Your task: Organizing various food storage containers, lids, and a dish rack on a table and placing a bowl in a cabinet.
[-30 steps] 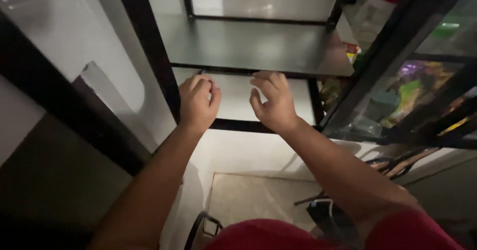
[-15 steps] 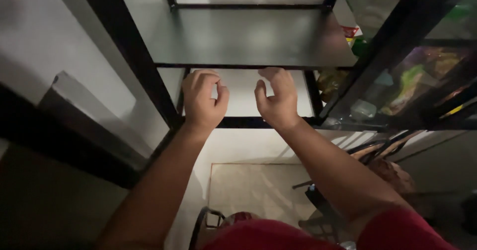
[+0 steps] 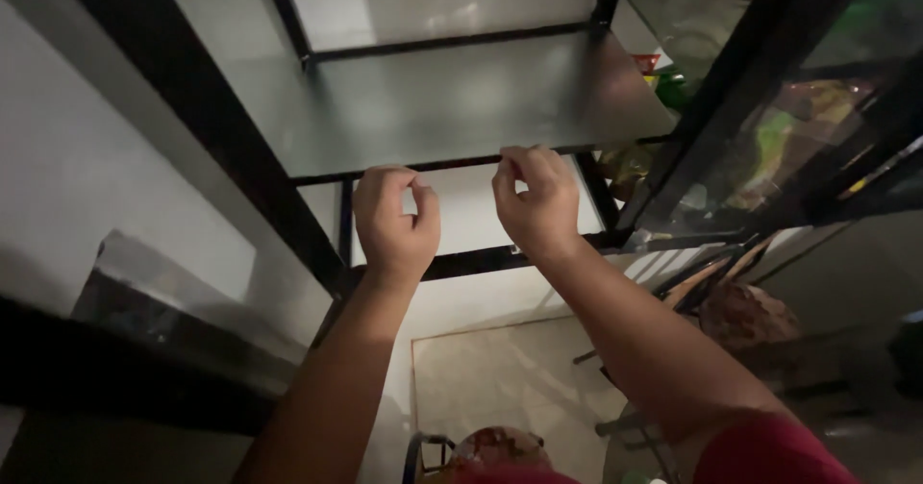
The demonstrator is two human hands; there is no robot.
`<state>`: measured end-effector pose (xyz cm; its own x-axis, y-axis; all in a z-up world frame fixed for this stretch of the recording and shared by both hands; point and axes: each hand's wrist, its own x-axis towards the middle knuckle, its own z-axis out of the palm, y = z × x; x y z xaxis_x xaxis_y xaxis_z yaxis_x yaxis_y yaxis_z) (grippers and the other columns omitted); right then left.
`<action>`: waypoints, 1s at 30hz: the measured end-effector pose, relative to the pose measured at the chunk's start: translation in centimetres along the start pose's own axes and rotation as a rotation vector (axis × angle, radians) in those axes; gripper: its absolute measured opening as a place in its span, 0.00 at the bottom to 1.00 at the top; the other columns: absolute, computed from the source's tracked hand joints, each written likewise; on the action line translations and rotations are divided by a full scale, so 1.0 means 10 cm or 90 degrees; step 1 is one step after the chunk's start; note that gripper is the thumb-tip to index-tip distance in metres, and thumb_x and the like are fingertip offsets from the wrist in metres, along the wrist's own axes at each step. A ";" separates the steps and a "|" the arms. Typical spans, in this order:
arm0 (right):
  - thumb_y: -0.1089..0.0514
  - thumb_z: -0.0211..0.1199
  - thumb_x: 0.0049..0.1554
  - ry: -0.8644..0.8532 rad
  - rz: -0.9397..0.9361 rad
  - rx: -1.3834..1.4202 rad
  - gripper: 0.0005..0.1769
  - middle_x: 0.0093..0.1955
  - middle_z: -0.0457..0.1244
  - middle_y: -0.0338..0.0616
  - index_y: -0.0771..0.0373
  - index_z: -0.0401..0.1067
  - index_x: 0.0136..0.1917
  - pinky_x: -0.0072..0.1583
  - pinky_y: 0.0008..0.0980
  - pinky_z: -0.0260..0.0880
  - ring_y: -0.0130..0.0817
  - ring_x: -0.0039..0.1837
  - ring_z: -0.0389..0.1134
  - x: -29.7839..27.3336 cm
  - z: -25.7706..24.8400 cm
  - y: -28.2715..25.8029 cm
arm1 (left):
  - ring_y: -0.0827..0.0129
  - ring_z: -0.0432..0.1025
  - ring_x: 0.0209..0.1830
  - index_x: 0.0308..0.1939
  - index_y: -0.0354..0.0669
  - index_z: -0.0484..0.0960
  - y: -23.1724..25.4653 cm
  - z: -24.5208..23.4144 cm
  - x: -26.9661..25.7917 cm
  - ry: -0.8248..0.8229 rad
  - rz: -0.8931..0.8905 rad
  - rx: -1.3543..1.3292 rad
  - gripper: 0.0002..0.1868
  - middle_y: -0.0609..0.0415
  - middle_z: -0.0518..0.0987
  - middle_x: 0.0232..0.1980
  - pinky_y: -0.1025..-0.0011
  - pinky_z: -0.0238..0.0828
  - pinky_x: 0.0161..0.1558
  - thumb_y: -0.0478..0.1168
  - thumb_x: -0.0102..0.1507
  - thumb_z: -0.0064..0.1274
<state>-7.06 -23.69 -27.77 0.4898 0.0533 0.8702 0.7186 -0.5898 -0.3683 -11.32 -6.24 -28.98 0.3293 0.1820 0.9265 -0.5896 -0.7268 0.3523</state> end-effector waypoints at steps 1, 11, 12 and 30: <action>0.70 0.68 0.56 0.003 0.002 -0.004 0.08 0.41 0.66 0.46 0.64 0.76 0.49 0.45 0.38 0.70 0.42 0.43 0.69 0.01 0.01 0.00 | 0.49 0.72 0.43 0.40 0.38 0.74 -0.01 0.01 0.01 -0.002 0.002 -0.005 0.09 0.47 0.76 0.42 0.58 0.69 0.46 0.25 0.58 0.55; 0.70 0.67 0.56 -0.044 -0.015 0.086 0.07 0.40 0.67 0.47 0.66 0.76 0.48 0.42 0.34 0.72 0.38 0.40 0.70 0.06 -0.08 0.12 | 0.51 0.72 0.40 0.38 0.37 0.73 0.07 0.14 -0.09 0.023 -0.029 0.031 0.08 0.47 0.75 0.40 0.59 0.68 0.44 0.24 0.60 0.55; 0.71 0.67 0.56 -0.053 -0.017 0.092 0.07 0.40 0.67 0.47 0.66 0.76 0.48 0.42 0.35 0.71 0.38 0.40 0.70 0.06 -0.08 0.14 | 0.51 0.71 0.40 0.38 0.36 0.73 0.07 0.15 -0.10 0.026 -0.028 0.033 0.08 0.47 0.75 0.39 0.59 0.68 0.44 0.24 0.61 0.54; 0.67 0.67 0.57 -0.039 -0.134 0.111 0.13 0.43 0.66 0.47 0.65 0.75 0.57 0.50 0.37 0.72 0.42 0.45 0.70 -0.16 -0.08 0.33 | 0.55 0.70 0.43 0.42 0.36 0.72 -0.09 0.38 -0.36 0.095 -0.001 0.028 0.07 0.46 0.72 0.43 0.65 0.69 0.45 0.25 0.66 0.54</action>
<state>-5.90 -26.40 -30.13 0.3460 0.2114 0.9141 0.8789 -0.4139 -0.2370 -9.18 -8.82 -33.16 0.2149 0.2775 0.9364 -0.5557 -0.7537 0.3509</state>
